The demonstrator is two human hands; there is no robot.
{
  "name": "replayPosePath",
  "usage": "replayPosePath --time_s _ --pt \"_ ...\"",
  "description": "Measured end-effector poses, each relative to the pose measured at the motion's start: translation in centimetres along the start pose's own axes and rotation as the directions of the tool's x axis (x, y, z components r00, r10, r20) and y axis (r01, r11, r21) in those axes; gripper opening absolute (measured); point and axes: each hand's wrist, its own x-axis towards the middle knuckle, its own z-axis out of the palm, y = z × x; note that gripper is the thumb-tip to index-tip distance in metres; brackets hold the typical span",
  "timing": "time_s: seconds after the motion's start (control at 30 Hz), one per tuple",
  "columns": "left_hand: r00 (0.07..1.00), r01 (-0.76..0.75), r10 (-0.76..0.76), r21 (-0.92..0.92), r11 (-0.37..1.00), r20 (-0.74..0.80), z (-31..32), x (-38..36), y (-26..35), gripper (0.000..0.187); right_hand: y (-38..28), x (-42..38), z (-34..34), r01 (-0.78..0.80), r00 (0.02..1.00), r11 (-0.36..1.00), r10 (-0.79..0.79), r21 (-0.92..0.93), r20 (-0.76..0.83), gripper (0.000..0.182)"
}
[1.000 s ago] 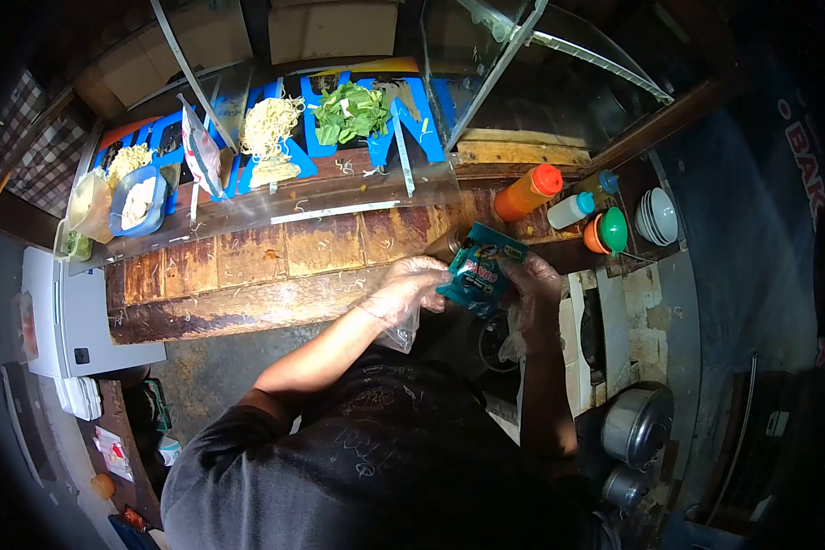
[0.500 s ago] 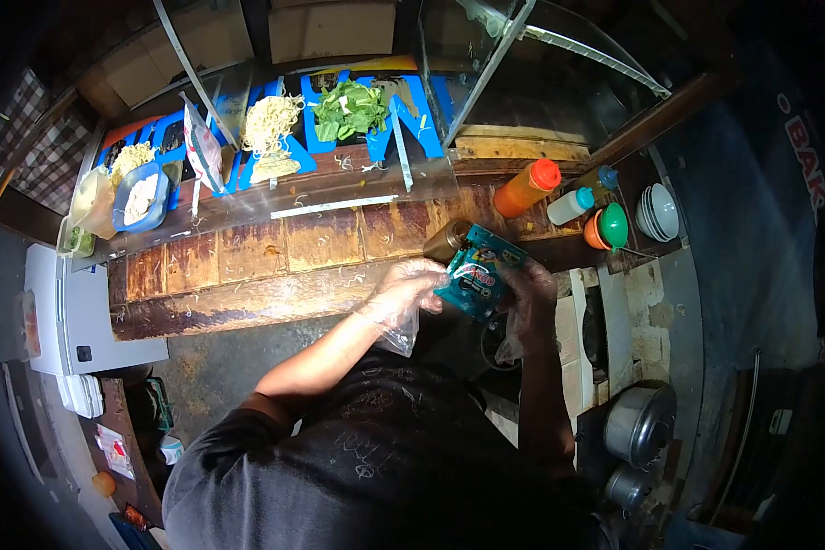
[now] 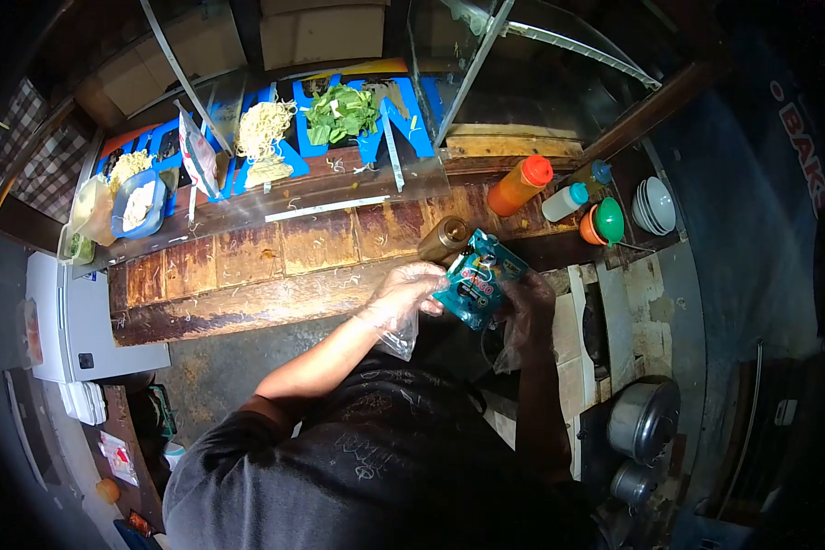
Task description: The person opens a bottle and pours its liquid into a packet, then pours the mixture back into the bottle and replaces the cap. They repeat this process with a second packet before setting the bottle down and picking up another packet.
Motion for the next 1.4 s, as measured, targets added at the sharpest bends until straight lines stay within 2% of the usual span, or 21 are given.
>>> replayPosePath --time_s 0.17,0.27,0.33,0.47,0.57,0.77,0.83,0.87,0.93,0.97,1.03,1.2,1.27,1.33,1.4 --pt "0.999 -0.017 0.014 0.071 0.997 0.044 -0.5 0.8 0.6 0.023 -0.6 -0.8 0.5 0.024 0.999 1.000 -0.023 0.017 -0.030 0.034" --pt "0.996 -0.042 0.039 0.038 0.998 0.077 -0.9 1.0 0.8 0.024 -0.4 -0.9 0.6 0.056 0.998 0.998 -0.057 -0.039 -0.018 0.031" --pt "0.997 -0.044 0.040 0.055 0.998 0.069 -0.9 0.9 1.2 0.025 -0.6 -1.5 0.7 0.102 0.993 0.984 -0.110 0.144 0.047 0.030" --pt "0.998 -0.051 0.049 0.050 0.997 0.040 -1.2 1.1 1.7 0.027 0.9 -1.0 0.6 0.122 0.990 0.966 -0.134 0.229 0.040 0.031" --pt "0.998 -0.052 0.051 0.038 0.998 0.027 -1.1 0.9 2.3 0.027 1.8 -0.9 0.4 0.147 0.981 0.955 -0.173 0.257 0.083 0.026" --pt "0.997 -0.066 0.064 0.062 0.996 0.036 -1.4 1.2 2.7 0.026 2.2 -0.8 1.1 0.137 0.980 0.973 -0.160 0.185 0.114 0.016" --pt "0.997 -0.078 0.077 0.093 0.993 0.023 -1.1 1.2 2.9 0.025 2.3 -0.3 0.8 0.121 0.979 0.992 -0.124 0.031 0.162 0.015" --pt "0.996 -0.090 0.089 0.122 0.989 0.009 -1.0 1.2 3.0 0.023 2.3 -0.1 0.8 0.121 0.979 0.992 -0.124 0.031 0.161 0.015" --pt "0.994 -0.107 0.106 0.144 0.984 0.011 -1.0 1.5 2.8 0.022 1.9 0.0 1.3 0.097 0.995 0.995 -0.096 -0.031 0.023 0.013" --pt "0.992 -0.126 0.126 0.165 0.978 0.012 -1.1 1.6 2.8 0.021 1.6 -0.1 1.6 0.097 0.995 0.995 -0.097 -0.030 0.021 0.013" --pt "0.988 -0.152 0.150 0.221 0.963 0.023 -1.1 1.5 3.0 0.021 1.3 -0.3 2.1 0.066 0.996 0.997 -0.064 0.049 -0.054 0.014" --pt "0.959 -0.278 0.273 0.391 0.877 0.071 -1.1 0.6 3.7 0.025 1.5 -0.5 2.4 0.119 0.988 0.991 -0.112 0.061 -0.108 0.015" --pt "0.902 -0.374 0.431 0.492 0.786 -0.004 -0.8 0.1 3.6 0.027 1.6 -0.6 2.7 0.143 0.982 0.988 -0.135 0.054 -0.130 0.015" --pt "0.885 -0.398 0.465 0.540 0.742 0.013 -0.6 -0.5 3.8 0.027 1.6 -0.7 3.1 0.245 0.964 0.961 -0.227 0.127 -0.138 0.015" --pt "0.866 -0.421 0.500 0.586 0.693 0.031 0.2 -1.5 5.0 0.028 1.6 -0.7 3.6 0.266 0.956 0.957 -0.247 0.114 -0.159 0.014"
